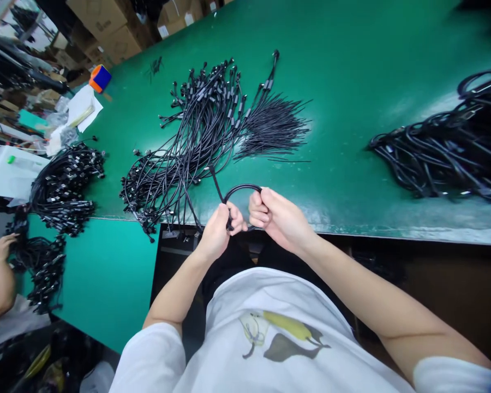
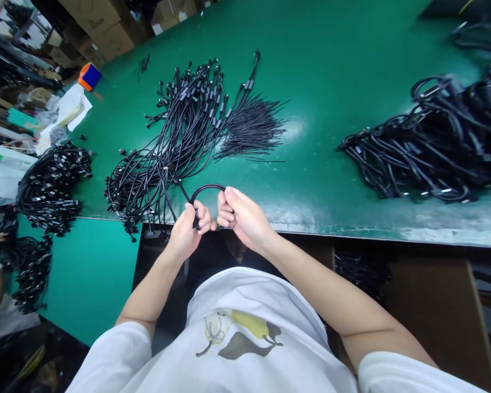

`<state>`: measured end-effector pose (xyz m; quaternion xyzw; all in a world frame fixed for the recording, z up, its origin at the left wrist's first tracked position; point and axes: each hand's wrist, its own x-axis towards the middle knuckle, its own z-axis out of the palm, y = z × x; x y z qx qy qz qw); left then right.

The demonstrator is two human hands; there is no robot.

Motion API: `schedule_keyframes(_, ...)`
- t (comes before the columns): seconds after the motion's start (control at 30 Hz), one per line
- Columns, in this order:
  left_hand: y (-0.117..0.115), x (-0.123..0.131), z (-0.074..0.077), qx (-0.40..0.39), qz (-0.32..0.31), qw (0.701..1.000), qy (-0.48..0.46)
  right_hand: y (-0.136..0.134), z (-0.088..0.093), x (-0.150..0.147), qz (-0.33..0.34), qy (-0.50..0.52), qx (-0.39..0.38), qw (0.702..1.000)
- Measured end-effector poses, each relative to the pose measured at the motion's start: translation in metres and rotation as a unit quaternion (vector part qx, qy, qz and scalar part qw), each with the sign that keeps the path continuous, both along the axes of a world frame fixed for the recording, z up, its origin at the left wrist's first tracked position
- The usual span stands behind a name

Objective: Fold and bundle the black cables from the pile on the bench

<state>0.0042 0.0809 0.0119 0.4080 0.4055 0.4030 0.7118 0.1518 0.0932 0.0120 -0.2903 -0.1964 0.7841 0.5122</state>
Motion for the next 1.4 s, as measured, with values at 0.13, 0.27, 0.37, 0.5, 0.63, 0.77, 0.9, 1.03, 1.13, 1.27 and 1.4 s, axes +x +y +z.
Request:
schedule_keyframes(0.13, -0.003, -0.002, -0.002, 0.065, -0.05, 0.992, 0.093, -0.005, 0.002, -0.005, -0.05, 0.012, 0.035, 0.998)
schedule_keyframes(0.27, -0.001, -0.003, -0.001, 0.186, -0.027, 0.954, 0.233, -0.007, 0.005, -0.014, -0.121, -0.051, 0.121, 0.984)
schedule_keyframes(0.37, 0.001, -0.002, -0.002, 0.197, -0.05, 0.953, 0.225, -0.007, 0.009, -0.015, -0.089, -0.056, 0.13, 0.986)
schedule_keyframes(0.5, -0.004, 0.002, -0.009, 0.104, -0.151, 0.974, 0.135, -0.001, 0.015, -0.011, -0.101, -0.018, 0.05, 0.993)
schedule_keyframes(0.63, -0.018, 0.007, -0.013, 0.063, -0.101, 0.989, 0.091, 0.009, 0.018, -0.007, -0.048, 0.01, 0.024, 0.999)
schedule_keyframes(0.77, -0.019, 0.009, -0.009, -0.018, -0.102, 0.995, -0.014, 0.017, 0.015, -0.007, -0.075, -0.065, 0.097, 0.99)
schedule_keyframes(0.9, -0.005, 0.009, -0.002, -0.095, -0.136, 0.984, -0.072, 0.021, 0.012, -0.008, -0.085, -0.114, 0.146, 0.979)
schedule_keyframes(1.03, 0.005, 0.009, 0.004, -0.171, -0.172, 0.965, -0.102, 0.022, 0.012, -0.007, -0.041, -0.093, 0.156, 0.982)
schedule_keyframes(1.13, 0.006, 0.013, 0.009, -0.205, -0.155, 0.961, -0.106, 0.026, 0.013, -0.005, -0.039, -0.068, 0.128, 0.989)
schedule_keyframes(1.27, 0.004, 0.022, 0.01, -0.251, -0.121, 0.952, -0.129, 0.034, 0.012, -0.002, -0.059, -0.024, 0.04, 0.997)
schedule_keyframes(1.4, 0.002, 0.028, -0.002, -0.294, -0.081, 0.938, -0.164, 0.04, 0.007, 0.0, -0.067, -0.018, -0.03, 0.997)
